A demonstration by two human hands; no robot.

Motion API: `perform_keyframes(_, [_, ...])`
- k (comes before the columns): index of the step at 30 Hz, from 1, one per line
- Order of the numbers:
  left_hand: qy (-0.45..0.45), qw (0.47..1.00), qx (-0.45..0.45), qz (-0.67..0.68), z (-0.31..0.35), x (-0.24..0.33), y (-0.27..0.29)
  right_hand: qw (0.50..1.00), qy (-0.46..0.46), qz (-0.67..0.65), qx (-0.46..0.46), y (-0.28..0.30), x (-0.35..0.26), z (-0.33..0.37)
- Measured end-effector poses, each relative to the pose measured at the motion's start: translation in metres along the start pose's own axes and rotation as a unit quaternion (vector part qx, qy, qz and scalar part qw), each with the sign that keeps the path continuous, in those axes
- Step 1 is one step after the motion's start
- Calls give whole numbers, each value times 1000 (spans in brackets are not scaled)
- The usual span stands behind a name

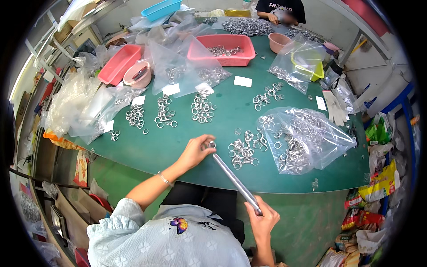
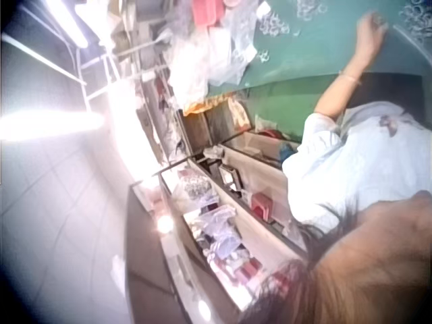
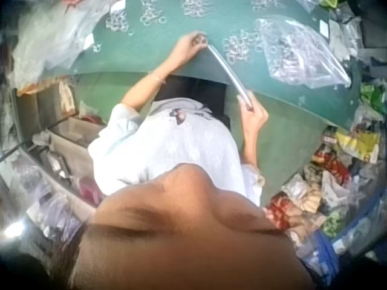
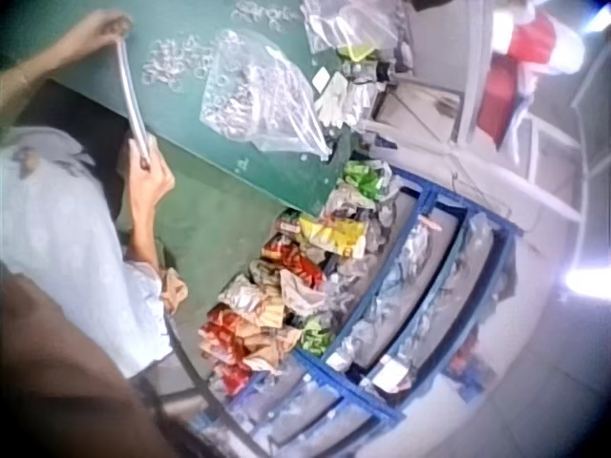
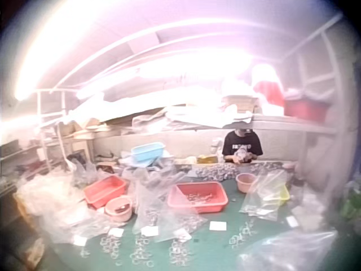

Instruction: The person uses a metal rod to thread small metal rings onto it one by one. They pick up the rings from a green table and slide them down the rod, repeating this process for multiple rings.

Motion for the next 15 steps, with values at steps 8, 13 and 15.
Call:
perform_keyframes(8, [-135,972,125,-147,-40,1,29,999,-32,24,13,2,17,13])
perform_keyframes(13, [-114,944,249,-182,-24,-28,96,999,-44,23,6,-2,27,14])
perform_keyframes(15, [-99,934,273,-210,-18,-35,125,999,-40,13,0,-4,27,12])
Point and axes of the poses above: each hand's wrist, its own z-axis away from the middle knuckle, its own y-axis out of the back of the hand, x = y × z, the point moved 10 cm from there along -z, towards the middle knuckle, and after that the axes turned 1 degree about z, right-handed, at the moved point
